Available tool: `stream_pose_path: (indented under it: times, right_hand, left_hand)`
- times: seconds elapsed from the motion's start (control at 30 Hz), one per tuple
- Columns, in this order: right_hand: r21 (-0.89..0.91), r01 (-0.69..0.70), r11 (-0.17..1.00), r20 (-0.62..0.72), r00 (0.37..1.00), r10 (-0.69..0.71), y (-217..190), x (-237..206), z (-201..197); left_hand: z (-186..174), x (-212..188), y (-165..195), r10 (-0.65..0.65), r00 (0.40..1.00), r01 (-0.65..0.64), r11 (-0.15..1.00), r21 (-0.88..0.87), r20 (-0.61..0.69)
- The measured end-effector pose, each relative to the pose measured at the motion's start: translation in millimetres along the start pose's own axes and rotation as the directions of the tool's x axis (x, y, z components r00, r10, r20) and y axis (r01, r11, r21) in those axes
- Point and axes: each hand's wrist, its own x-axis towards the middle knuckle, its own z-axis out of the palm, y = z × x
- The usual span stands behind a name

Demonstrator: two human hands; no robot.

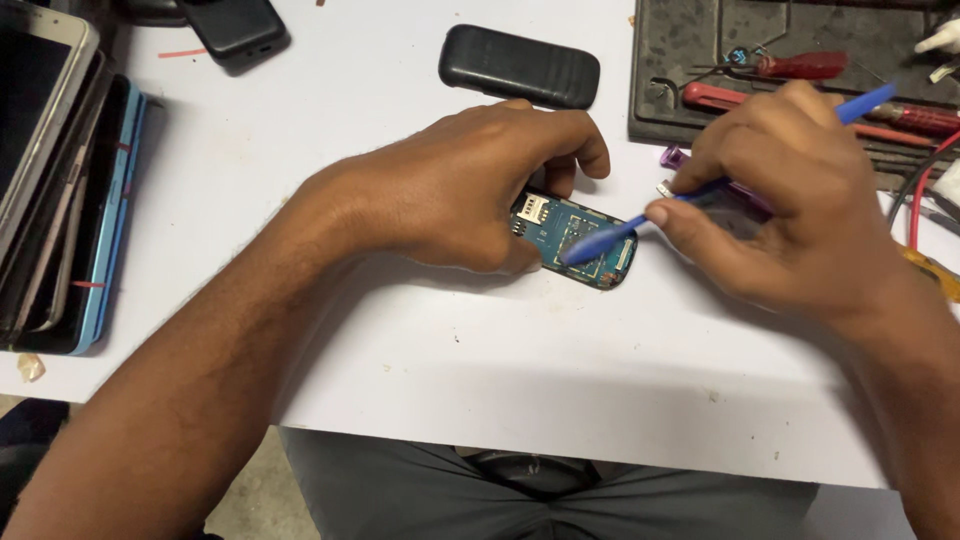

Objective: The person cleans the exposed circuit board of a disassembled mobile phone with a blue brush, then places the board into the phone's plastic housing and snaps the back cover on. The person uses a small screwdriver to press along the seam to ensure the cover is fully seated.

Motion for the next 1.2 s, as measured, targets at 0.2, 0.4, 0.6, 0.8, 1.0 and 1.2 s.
stream_pose_path:
  times: [0.2,0.4,0.6,0.8,1.0,1.2]
  right_hand:
    - [-0.037,-0.010,0.999,0.023,1.000,0.010,-1.9,2.5,-5.6]
    - [0.007,0.044,0.999,-0.023,0.999,-0.044,-11.8,7.5,6.9]
    - [-0.030,0.012,0.999,0.034,0.999,-0.011,-3.1,5.8,-6.4]
    - [-0.023,0.021,1.000,-0.011,1.000,-0.022,-9.9,7.5,5.2]
    - [-0.072,0.012,0.997,0.015,1.000,-0.011,6.2,-4.3,-7.1]
    - [-0.167,-0.169,0.971,-0.110,0.982,0.152,41.8,-37.0,-11.1]
  left_hand:
    - [1.6,-0.6,-0.9,0.014,1.000,-0.014,1.000,0.003,-0.012]
    - [1.6,0.7,-0.7,-0.001,1.000,0.001,1.000,-0.008,0.001]
    - [1.5,-0.1,-0.3,-0.003,1.000,0.003,1.000,0.013,-0.010]
    - [0.6,0.2,1.0,-0.001,1.000,0.001,1.000,-0.007,-0.005]
    - [-1.0,-0.3,2.1,-0.029,1.000,0.029,1.000,-0.004,0.007]
    - [-3.3,-1.2,2.0,-0.046,0.999,0.046,0.998,0.036,-0.023]
